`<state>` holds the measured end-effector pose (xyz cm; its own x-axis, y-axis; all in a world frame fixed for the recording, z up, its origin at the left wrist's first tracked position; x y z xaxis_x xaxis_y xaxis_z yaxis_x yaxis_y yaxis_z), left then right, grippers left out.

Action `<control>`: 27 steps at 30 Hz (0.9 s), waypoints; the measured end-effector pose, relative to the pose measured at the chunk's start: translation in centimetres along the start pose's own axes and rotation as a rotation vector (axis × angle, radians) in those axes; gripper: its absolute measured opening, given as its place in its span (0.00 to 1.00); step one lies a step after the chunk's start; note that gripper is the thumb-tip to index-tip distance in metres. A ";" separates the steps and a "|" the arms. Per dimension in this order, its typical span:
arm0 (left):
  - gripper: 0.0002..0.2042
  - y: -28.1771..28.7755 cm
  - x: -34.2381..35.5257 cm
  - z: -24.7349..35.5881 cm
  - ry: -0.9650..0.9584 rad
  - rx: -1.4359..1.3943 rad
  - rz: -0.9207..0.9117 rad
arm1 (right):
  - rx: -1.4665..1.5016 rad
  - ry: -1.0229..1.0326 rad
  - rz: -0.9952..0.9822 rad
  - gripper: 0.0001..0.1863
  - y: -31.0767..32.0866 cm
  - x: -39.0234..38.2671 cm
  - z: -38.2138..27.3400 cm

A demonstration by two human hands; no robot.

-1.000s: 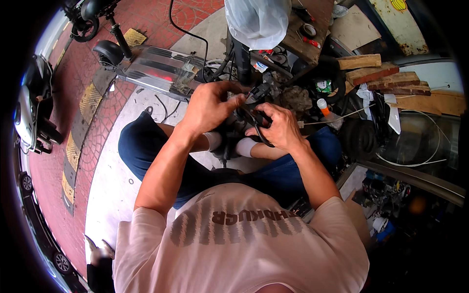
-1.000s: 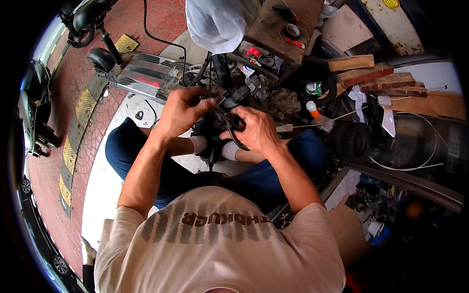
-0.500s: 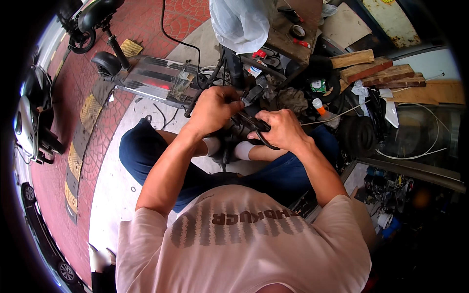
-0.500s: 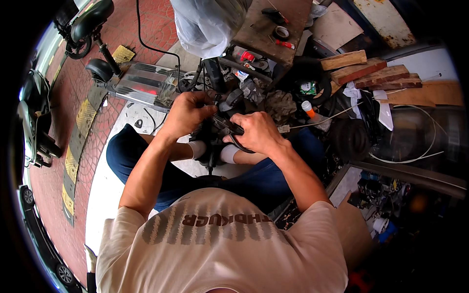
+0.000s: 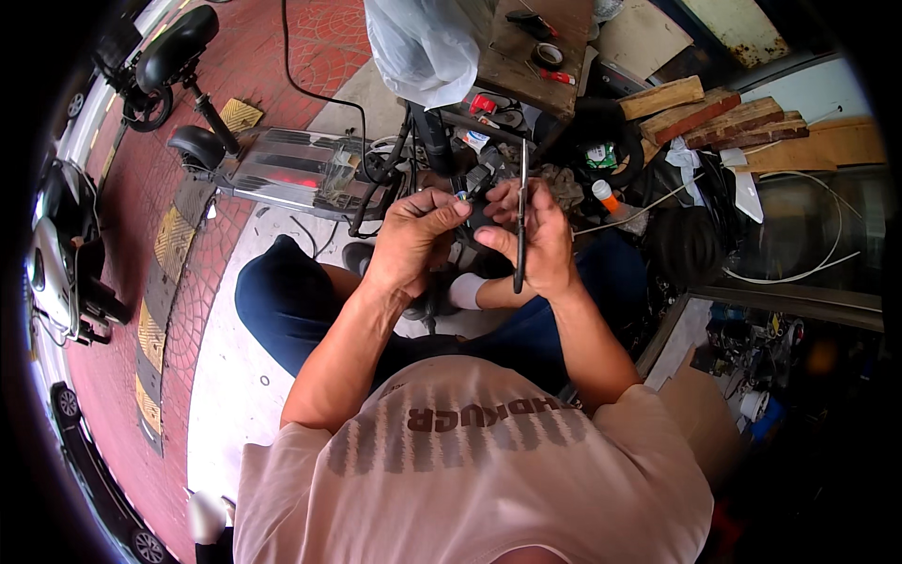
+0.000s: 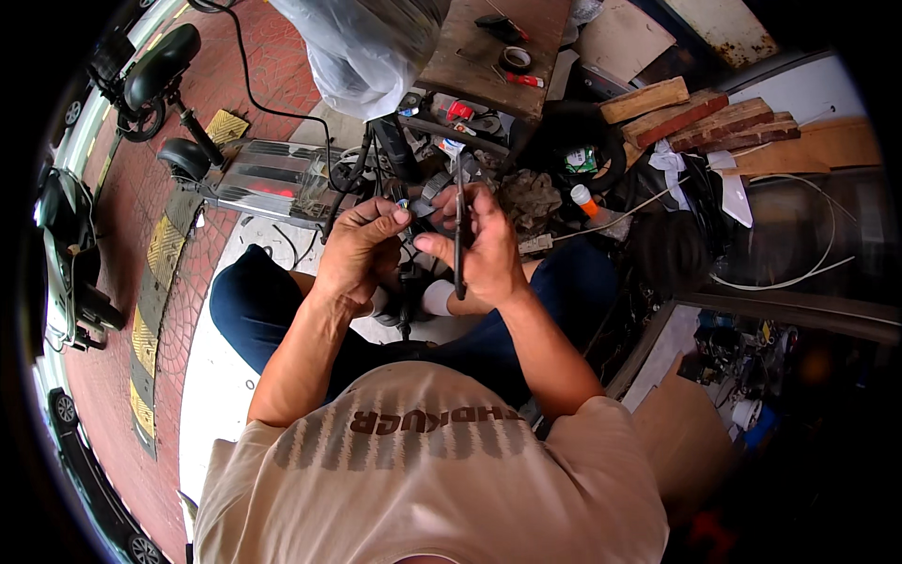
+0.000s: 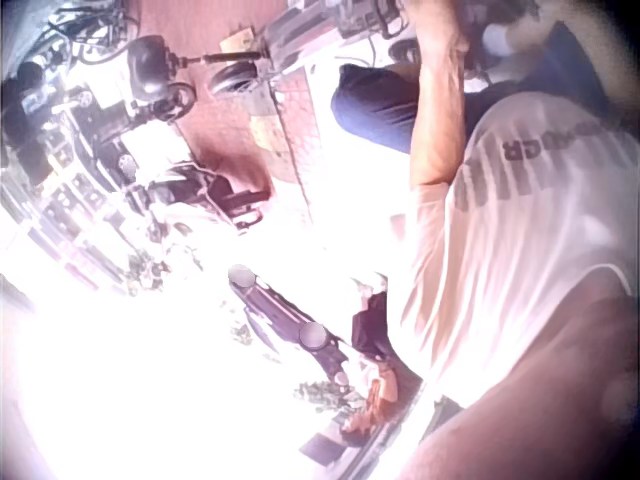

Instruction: The person manipulates electrical wires and a plastic housing on a scooter, using pliers to pull wires through components while sitting on the ground.

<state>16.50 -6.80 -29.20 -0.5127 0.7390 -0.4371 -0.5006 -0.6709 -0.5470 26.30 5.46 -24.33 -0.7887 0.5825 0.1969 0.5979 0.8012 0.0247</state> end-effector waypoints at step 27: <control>0.04 1.2 0.9 1.1 -0.079 0.285 -0.073 | -0.273 -0.023 -0.070 0.15 -2.1 1.3 -0.8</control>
<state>14.65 -7.04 -29.48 -0.5155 0.7862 -0.3408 -0.7079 -0.6148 -0.3477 24.13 4.50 -23.36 -0.8304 0.5325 0.1637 0.5561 0.7746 0.3011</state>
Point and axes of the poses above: each hand's wrist, its own x-axis towards the middle knuckle, its own y-axis out of the back of the hand, z = x × y, the point moved 10 cm from there along x, towards the middle knuckle, and after that the axes turned 4 degrees about z, right-handed, at the moved point
